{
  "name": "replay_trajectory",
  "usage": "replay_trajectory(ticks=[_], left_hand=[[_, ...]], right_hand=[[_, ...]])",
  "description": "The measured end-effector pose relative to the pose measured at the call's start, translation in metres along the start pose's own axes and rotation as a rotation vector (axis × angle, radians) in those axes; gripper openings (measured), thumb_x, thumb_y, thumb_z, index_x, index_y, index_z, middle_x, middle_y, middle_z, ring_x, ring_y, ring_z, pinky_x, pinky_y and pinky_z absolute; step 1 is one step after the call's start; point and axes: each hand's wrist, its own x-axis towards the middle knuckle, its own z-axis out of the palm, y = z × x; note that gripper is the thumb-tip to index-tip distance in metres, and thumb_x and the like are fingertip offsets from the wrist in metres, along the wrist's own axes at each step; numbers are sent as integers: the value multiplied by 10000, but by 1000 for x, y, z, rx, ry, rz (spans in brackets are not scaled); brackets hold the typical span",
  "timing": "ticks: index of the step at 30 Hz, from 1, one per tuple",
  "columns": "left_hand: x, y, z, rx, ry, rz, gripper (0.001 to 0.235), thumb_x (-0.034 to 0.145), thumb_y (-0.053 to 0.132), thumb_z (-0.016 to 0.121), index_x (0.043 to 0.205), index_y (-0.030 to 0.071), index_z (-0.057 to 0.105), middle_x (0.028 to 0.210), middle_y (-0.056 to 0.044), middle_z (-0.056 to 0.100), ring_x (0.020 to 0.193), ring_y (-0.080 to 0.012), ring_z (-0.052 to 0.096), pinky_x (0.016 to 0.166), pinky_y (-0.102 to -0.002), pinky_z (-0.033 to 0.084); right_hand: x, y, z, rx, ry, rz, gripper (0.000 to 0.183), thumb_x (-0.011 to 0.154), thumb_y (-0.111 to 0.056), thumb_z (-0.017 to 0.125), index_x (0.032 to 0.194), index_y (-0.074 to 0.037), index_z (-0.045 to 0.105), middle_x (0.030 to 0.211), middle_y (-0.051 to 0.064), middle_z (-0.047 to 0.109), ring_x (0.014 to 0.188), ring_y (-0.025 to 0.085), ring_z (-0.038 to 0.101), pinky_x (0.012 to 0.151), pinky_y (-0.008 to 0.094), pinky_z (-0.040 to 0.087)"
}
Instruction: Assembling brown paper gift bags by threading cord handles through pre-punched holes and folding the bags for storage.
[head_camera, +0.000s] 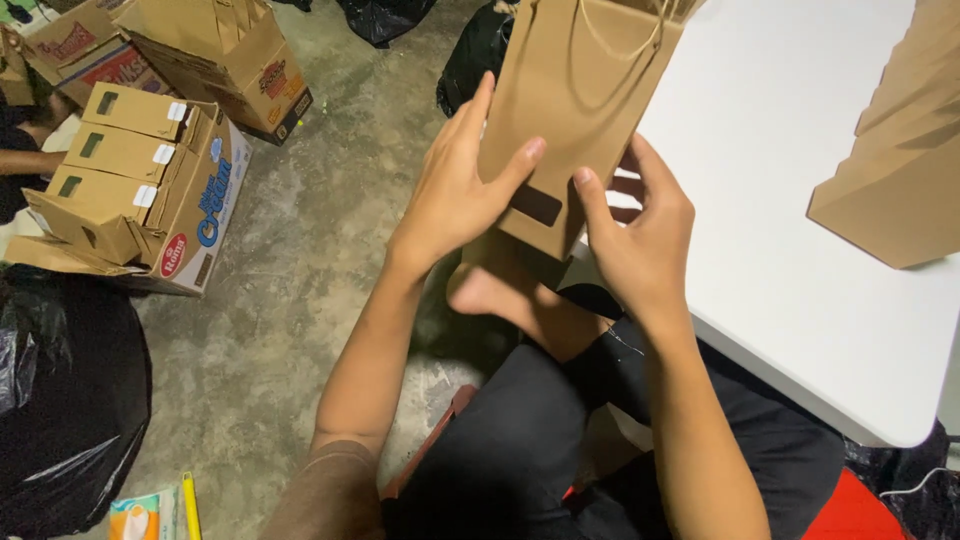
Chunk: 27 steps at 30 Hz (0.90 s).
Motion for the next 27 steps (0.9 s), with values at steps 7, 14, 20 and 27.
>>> replay_trajectory(ticks=[7,14,20,27], left_hand=[[24,-38,16,-251,95,151,1189,1057,652,803,1831,185,30,1950,-218,214,1829,-365,248,1456,-553,282],[36,-83,29,-218,65,322,1506,886,649,1052,1861,288,-38,1949,-211,222,1813,-413,337,1470,-609,313],[36,-80,41,-12,90,315,1734,836,394,1178,1823,256,-240,1976,-230,92,1851,-436,231,1365,-655,469],[42,-74,55,-14,108,322,1666,942,536,1138,1844,236,-230,1993,-127,-156,1881,-492,111,1451,-683,375]], right_hand=[[18,10,20,-1,82,-134,458,1115,-233,732,1529,-67,630,1345,74,778,1083,196,808,811,325,717],[24,46,44,-83,256,-251,545,1115,-210,836,1549,8,589,1310,149,701,1148,260,752,871,364,744],[24,54,55,-83,310,-258,593,1099,-219,885,1572,-58,566,1365,142,689,1184,258,739,942,374,685],[-11,70,66,-7,310,-184,758,1107,-203,824,1695,-17,385,1636,198,443,1440,355,611,1182,451,577]])
